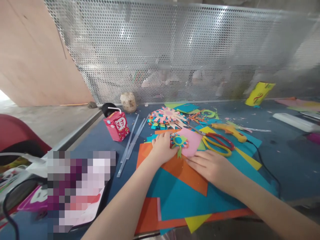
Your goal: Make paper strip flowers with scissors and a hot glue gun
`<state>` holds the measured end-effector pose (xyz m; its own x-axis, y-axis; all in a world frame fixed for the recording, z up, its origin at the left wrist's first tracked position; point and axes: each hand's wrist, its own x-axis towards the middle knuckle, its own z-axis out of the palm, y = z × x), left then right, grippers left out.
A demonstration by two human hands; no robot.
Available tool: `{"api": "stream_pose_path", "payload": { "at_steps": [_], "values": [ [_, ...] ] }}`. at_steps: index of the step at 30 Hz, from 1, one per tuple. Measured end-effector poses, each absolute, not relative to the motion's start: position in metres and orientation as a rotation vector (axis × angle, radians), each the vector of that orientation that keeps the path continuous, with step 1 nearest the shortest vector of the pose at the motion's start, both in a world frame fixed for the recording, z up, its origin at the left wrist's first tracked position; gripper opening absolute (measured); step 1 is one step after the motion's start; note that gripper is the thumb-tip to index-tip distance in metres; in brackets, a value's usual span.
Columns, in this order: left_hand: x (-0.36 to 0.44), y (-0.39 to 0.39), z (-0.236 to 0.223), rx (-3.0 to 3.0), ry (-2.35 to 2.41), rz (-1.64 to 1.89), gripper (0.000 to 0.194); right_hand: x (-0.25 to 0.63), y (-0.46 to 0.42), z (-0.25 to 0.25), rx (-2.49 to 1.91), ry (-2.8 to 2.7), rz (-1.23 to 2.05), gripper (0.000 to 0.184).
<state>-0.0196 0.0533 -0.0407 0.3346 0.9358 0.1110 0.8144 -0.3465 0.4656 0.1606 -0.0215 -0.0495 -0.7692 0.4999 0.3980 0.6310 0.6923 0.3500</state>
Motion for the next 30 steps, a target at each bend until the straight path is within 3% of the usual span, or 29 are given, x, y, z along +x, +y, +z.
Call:
{"api": "stream_pose_path", "payload": {
  "at_steps": [4,16,23,30],
  "values": [
    [-0.019,0.054,-0.041,2.275,1.569,0.5,0.05,0.158,-0.02,-0.053,-0.931,-2.609,-0.548,0.032],
    [-0.021,0.055,-0.043,2.305,1.568,0.445,0.049,0.143,0.002,-0.047,-1.263,-2.446,0.025,0.01],
    [-0.021,0.054,-0.043,2.311,1.575,0.442,0.051,0.145,-0.003,-0.04,-1.245,-2.475,0.249,0.014],
    [-0.02,0.054,-0.043,2.324,1.57,0.438,0.047,0.153,-0.022,-0.035,-1.258,-2.372,0.456,0.007]
  ]
}}
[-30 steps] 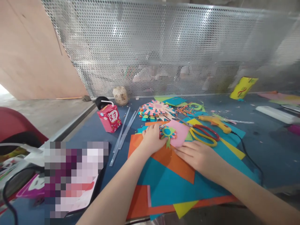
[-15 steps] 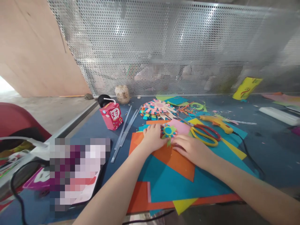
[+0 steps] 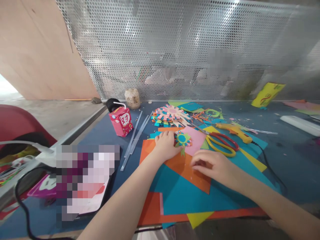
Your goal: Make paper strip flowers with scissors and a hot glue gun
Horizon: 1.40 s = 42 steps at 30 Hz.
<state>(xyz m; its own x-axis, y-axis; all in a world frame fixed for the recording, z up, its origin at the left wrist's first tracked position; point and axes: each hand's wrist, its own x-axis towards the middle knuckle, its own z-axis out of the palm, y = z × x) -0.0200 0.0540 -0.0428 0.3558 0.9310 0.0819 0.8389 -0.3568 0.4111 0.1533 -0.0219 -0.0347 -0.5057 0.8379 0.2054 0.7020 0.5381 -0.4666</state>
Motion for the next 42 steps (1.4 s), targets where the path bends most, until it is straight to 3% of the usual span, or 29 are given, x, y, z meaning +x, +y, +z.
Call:
{"api": "stream_pose_path", "payload": {
  "at_steps": [6,14,20,30,32,36,42],
  "values": [
    [-0.022,0.055,-0.043,2.297,1.585,0.422,0.049,0.154,-0.028,-0.044,-0.933,-2.602,0.15,0.031],
    [-0.02,0.057,-0.041,2.273,1.593,0.396,0.05,0.173,-0.046,-0.032,-1.041,-2.498,0.057,0.025],
    [-0.021,0.056,-0.042,2.28,1.594,0.412,0.05,0.16,-0.053,-0.036,-0.951,-2.764,0.01,0.039],
    [-0.022,0.059,-0.044,2.273,1.585,0.406,0.052,0.189,-0.071,-0.034,-0.799,-2.745,-0.684,0.039],
    [-0.022,0.059,-0.045,2.28,1.586,0.406,0.051,0.191,-0.06,-0.037,-0.962,-2.65,-0.649,0.036],
    [-0.022,0.059,-0.044,2.296,1.587,0.4,0.05,0.179,-0.028,-0.043,-1.509,-2.365,-0.157,0.03],
    [-0.023,0.058,-0.041,2.304,1.584,0.385,0.052,0.151,0.011,-0.05,-1.637,-2.221,-0.036,0.043]
  ]
}}
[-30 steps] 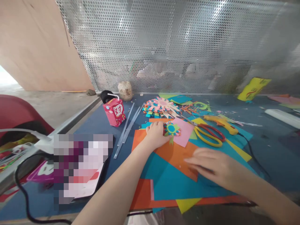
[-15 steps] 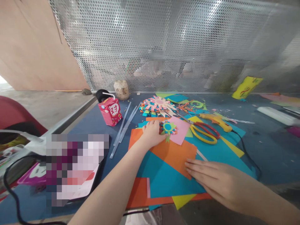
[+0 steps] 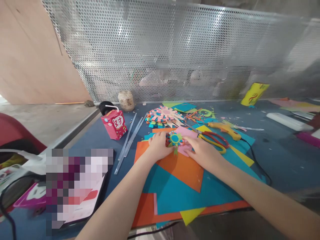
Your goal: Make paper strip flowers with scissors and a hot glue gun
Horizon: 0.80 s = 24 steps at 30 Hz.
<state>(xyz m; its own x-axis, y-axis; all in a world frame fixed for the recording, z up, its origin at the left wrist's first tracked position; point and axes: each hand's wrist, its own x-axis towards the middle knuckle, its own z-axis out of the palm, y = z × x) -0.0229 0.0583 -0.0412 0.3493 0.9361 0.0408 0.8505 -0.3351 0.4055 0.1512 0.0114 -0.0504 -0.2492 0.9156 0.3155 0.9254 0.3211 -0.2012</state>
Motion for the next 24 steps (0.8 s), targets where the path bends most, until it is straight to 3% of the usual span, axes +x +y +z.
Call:
{"api": "stream_pose_path", "payload": {
  "at_steps": [10,15,24],
  "values": [
    [-0.021,0.058,-0.043,2.312,1.591,0.385,0.051,0.153,0.009,-0.047,-1.426,-1.978,0.554,0.019],
    [-0.021,0.058,-0.043,2.317,1.579,0.405,0.049,0.165,0.004,-0.034,-1.177,-1.731,0.956,0.028],
    [-0.022,0.058,-0.044,2.322,1.573,0.404,0.049,0.192,-0.015,-0.007,-1.058,-1.432,1.173,0.022]
  ]
}}
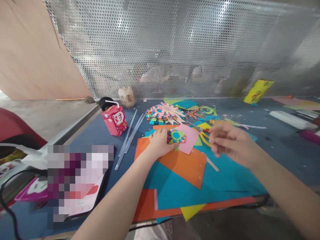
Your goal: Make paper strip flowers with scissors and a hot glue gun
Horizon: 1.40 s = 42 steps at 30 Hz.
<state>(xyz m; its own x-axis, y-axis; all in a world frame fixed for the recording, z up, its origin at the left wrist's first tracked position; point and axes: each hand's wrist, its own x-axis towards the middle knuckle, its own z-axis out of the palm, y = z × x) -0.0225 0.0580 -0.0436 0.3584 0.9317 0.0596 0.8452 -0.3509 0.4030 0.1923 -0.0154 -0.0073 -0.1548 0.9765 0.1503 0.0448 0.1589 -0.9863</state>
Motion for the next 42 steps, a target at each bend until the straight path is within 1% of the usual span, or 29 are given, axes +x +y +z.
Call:
{"api": "stream_pose_path", "payload": {
  "at_steps": [3,6,9,11,13,15,17,21,25,28,31,34,42],
  "values": [
    [-0.023,0.058,-0.044,2.331,1.57,0.402,0.05,0.193,-0.026,-0.008,-1.158,-1.483,1.196,0.019],
    [-0.023,0.058,-0.044,2.336,1.565,0.398,0.051,0.195,-0.036,-0.009,-1.238,-1.637,1.017,0.015],
    [-0.023,0.058,-0.043,2.331,1.562,0.393,0.051,0.197,-0.042,-0.015,-1.352,-1.917,0.683,0.012],
    [-0.023,0.058,-0.042,2.325,1.565,0.392,0.051,0.195,-0.043,-0.023,-1.398,-2.128,0.387,0.019],
    [-0.023,0.058,-0.041,2.321,1.568,0.389,0.051,0.193,-0.042,-0.033,-1.349,-2.319,0.114,0.027],
    [-0.022,0.057,-0.041,2.322,1.569,0.388,0.052,0.191,-0.042,-0.042,-1.252,-2.459,-0.071,0.031],
    [-0.022,0.057,-0.041,2.323,1.57,0.392,0.052,0.192,-0.043,-0.046,-1.179,-2.527,-0.152,0.031],
    [-0.022,0.058,-0.042,2.326,1.568,0.394,0.051,0.2,-0.047,-0.047,-1.121,-2.501,-0.044,0.026],
    [-0.023,0.058,-0.042,2.333,1.563,0.393,0.051,0.203,-0.047,-0.046,-1.187,-2.416,0.066,0.022],
    [-0.023,0.057,-0.042,2.335,1.568,0.398,0.052,0.197,-0.045,-0.047,-1.209,-2.46,0.061,0.028],
    [-0.023,0.057,-0.043,2.344,1.563,0.406,0.052,0.192,-0.044,-0.047,-1.134,-2.556,0.019,0.034],
    [-0.023,0.057,-0.043,2.344,1.565,0.404,0.05,0.197,-0.047,-0.05,-1.069,-2.575,0.007,0.032],
    [-0.022,0.058,-0.043,2.335,1.557,0.398,0.052,0.221,-0.055,-0.058,-1.186,-2.506,0.126,0.029]
  ]
}}
